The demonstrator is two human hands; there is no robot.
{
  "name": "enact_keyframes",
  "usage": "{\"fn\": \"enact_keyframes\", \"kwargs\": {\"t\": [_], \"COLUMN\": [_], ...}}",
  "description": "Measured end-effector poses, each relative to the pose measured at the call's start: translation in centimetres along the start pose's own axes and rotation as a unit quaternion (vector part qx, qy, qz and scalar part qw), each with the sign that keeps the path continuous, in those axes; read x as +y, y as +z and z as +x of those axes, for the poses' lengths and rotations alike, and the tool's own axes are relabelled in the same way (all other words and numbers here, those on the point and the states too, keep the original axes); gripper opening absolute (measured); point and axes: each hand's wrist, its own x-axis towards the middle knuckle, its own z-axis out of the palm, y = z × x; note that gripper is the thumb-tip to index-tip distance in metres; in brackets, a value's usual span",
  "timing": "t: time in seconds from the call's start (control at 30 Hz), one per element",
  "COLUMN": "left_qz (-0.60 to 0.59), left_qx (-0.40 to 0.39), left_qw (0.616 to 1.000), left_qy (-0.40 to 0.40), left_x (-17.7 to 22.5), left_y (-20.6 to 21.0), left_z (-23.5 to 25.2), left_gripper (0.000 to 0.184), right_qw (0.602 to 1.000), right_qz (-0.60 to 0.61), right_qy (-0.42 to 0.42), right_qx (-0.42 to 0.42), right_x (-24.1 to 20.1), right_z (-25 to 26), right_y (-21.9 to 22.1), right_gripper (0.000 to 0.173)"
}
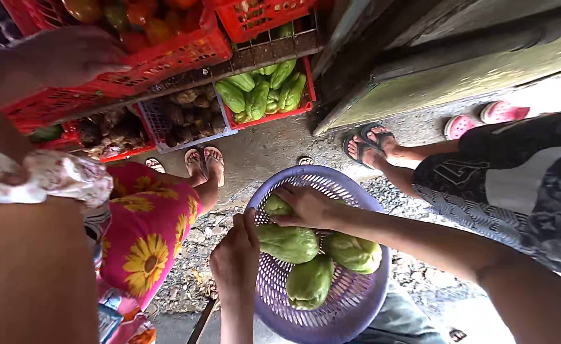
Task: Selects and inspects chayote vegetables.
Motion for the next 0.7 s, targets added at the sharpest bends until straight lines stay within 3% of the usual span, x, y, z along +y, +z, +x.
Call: {"fn": "enact_keyframes", "kwargs": {"t": [0.1, 0.2, 0.27, 0.37, 0.43, 0.5, 0.57, 0.63, 0.7], "left_qz": [0.007, 0.010, 0.014, 0.025, 0.033, 0.038, 0.043, 0.044, 0.048], "left_qx": [-0.016, -0.060, -0.067, -0.056, -0.058, -0.085, -0.113, -0.117, -0.115], "left_qw": [1.000, 0.996, 0.995, 0.995, 0.994, 0.990, 0.984, 0.981, 0.981], "left_qy": [-0.025, -0.061, -0.071, -0.084, -0.089, -0.104, -0.133, -0.149, -0.150], "left_x": [-0.9, -1.8, -2.3, -2.8, -2.8, -2.6, -2.5, -2.6, -2.7], "left_y": [0.7, 1.4, 2.1, 2.9, 3.0, 2.6, 2.1, 1.8, 1.6], "left_z": [0.0, -0.6, -1.3, -1.8, -2.0, -2.3, -2.2, -2.5, -2.6], "left_gripper": [0.054, 0.056, 0.057, 0.058, 0.058, 0.058, 0.058, 0.057, 0.057], "right_qw": [0.976, 0.907, 0.864, 0.832, 0.856, 0.915, 0.928, 0.931, 0.953], "right_qz": [0.143, 0.301, 0.363, 0.343, 0.243, 0.034, -0.097, -0.091, -0.029], "right_qy": [-0.013, 0.062, 0.099, 0.240, 0.287, 0.272, 0.254, 0.269, 0.220], "right_qx": [0.163, 0.289, 0.336, 0.363, 0.355, 0.297, 0.256, 0.230, 0.206], "right_x": [0.0, 0.0, 2.0, 7.7, 12.2, 16.1, 18.0, 17.0, 14.1], "right_z": [-1.4, -0.8, 2.0, 10.3, 16.3, 20.0, 22.8, 23.6, 20.1], "right_y": [-2.3, -6.4, -8.8, -10.6, -9.6, -7.5, -6.0, -5.9, -6.6], "right_gripper": [0.049, 0.031, 0.039, 0.061, 0.068, 0.073, 0.075, 0.081, 0.082]}}
